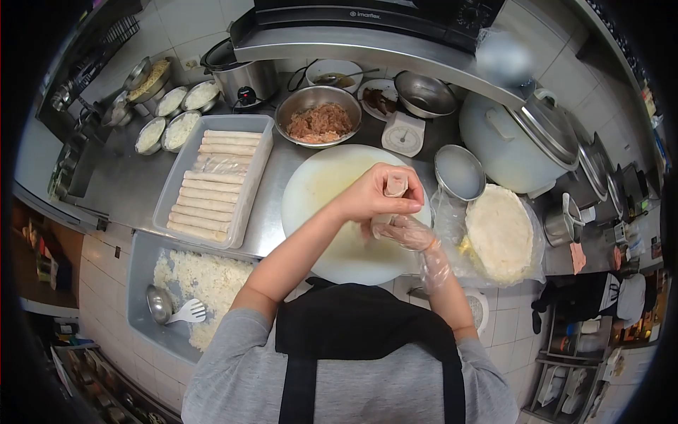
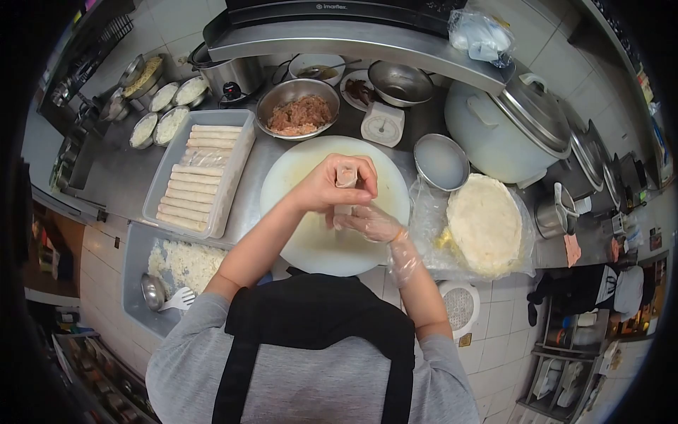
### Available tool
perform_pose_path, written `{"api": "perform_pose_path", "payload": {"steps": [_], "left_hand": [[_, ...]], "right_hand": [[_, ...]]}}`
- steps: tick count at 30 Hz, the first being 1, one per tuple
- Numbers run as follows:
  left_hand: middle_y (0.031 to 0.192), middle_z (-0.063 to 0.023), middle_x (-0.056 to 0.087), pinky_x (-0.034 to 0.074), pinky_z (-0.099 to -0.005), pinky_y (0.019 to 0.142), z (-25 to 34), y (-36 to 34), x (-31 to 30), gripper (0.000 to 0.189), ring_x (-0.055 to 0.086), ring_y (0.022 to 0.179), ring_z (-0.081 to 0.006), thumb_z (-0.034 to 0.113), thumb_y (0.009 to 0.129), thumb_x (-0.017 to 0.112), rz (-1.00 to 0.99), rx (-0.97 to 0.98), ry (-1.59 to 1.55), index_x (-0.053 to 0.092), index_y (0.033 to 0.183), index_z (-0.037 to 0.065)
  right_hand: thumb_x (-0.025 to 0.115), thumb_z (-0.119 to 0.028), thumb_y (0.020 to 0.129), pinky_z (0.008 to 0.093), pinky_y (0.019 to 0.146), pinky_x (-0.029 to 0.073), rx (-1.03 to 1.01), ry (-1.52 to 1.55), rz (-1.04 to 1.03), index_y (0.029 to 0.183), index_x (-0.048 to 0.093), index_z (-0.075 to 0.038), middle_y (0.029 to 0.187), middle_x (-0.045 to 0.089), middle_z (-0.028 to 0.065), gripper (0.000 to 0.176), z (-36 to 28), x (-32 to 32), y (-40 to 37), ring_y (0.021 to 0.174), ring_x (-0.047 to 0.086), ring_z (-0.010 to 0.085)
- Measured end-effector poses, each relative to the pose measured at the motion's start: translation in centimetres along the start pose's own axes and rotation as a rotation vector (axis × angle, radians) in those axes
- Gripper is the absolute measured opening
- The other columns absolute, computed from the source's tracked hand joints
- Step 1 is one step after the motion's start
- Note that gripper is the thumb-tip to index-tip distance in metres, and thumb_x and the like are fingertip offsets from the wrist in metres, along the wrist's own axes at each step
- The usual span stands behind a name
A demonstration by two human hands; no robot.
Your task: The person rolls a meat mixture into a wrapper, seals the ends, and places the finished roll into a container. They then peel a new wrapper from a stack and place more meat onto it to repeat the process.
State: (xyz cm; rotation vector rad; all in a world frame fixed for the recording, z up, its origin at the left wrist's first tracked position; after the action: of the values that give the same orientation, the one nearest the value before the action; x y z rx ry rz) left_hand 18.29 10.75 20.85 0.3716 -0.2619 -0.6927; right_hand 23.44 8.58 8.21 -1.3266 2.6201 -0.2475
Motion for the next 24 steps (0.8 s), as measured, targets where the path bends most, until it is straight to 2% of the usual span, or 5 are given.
{"api": "perform_pose_path", "payload": {"steps": [5,9,12,15,24], "left_hand": [[0.062,-0.0016,0.056,0.045,-0.022,0.055,-2.3,-1.0,1.3,0.024,0.054,0.054,-0.0079,0.014,0.083,0.07,-0.099,-0.245,-0.417,0.055,0.068,0.005],[0.057,0.0026,0.054,0.042,-0.0204,0.048,-1.8,-1.3,-0.6,0.029,0.05,0.053,-0.0032,0.015,0.084,0.07,0.192,-0.189,-0.109,0.051,0.064,0.006],[0.057,0.0038,0.052,0.039,-0.021,0.048,-0.8,-1.3,-1.9,0.028,0.046,0.053,-0.002,0.01,0.082,0.069,0.34,-0.072,0.139,0.048,0.063,0.007],[0.061,0.0034,0.054,0.038,-0.0211,0.051,-0.3,-1.2,-2.4,0.022,0.046,0.058,-0.0014,0.005,0.08,0.067,0.436,0.045,0.273,0.051,0.066,0.005],[0.06,-0.004,0.06,0.044,-0.0256,0.054,-1.1,-0.8,-2.1,0.006,0.052,0.059,-0.0051,0.002,0.072,0.066,0.435,0.072,0.267,0.061,0.069,-0.001]], "right_hand": [[0.06,-0.021,0.091,0.0318,0.089,0.043,-0.109,0.015,-0.127,0.118,0.056,-0.001,0.116,0.058,0.0082,0.033,-1.6,0.1,-1.2,0.106,0.054,0.0156],[0.065,-0.015,0.085,0.0375,0.096,0.041,-0.643,0.178,0.435,0.118,0.058,-0.001,0.122,0.055,0.0118,0.036,-9.2,-3.1,-5.5,0.113,0.053,0.023],[0.07,-0.012,0.077,0.0433,0.101,0.037,-0.732,-0.546,0.872,0.124,0.057,-0.007,0.129,0.051,0.0149,0.05,-13.3,-1.9,-9.3,0.12,0.049,0.0305],[0.071,-0.014,0.073,0.0458,0.104,0.034,-0.721,-0.941,0.833,0.124,0.059,-0.013,0.13,0.049,0.016,0.053,-14.7,0.9,-8.1,0.122,0.047,0.0338],[0.073,-0.015,0.07,0.0498,0.101,0.032,-0.707,-1.133,0.917,0.107,0.066,-0.01,0.121,0.055,0.0122,0.037,-16.2,0.0,-6.4,0.113,0.052,0.0302]]}}
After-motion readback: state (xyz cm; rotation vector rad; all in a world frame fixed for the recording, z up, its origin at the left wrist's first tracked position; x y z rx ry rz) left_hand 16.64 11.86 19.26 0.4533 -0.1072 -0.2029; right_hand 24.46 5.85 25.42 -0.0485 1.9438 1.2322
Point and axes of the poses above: each hand's wrist, its own y-axis towards the middle knuckle, its own x-axis out of the palm, z = x × y, the point moved 9 cm from there along y, towards the middle knuckle
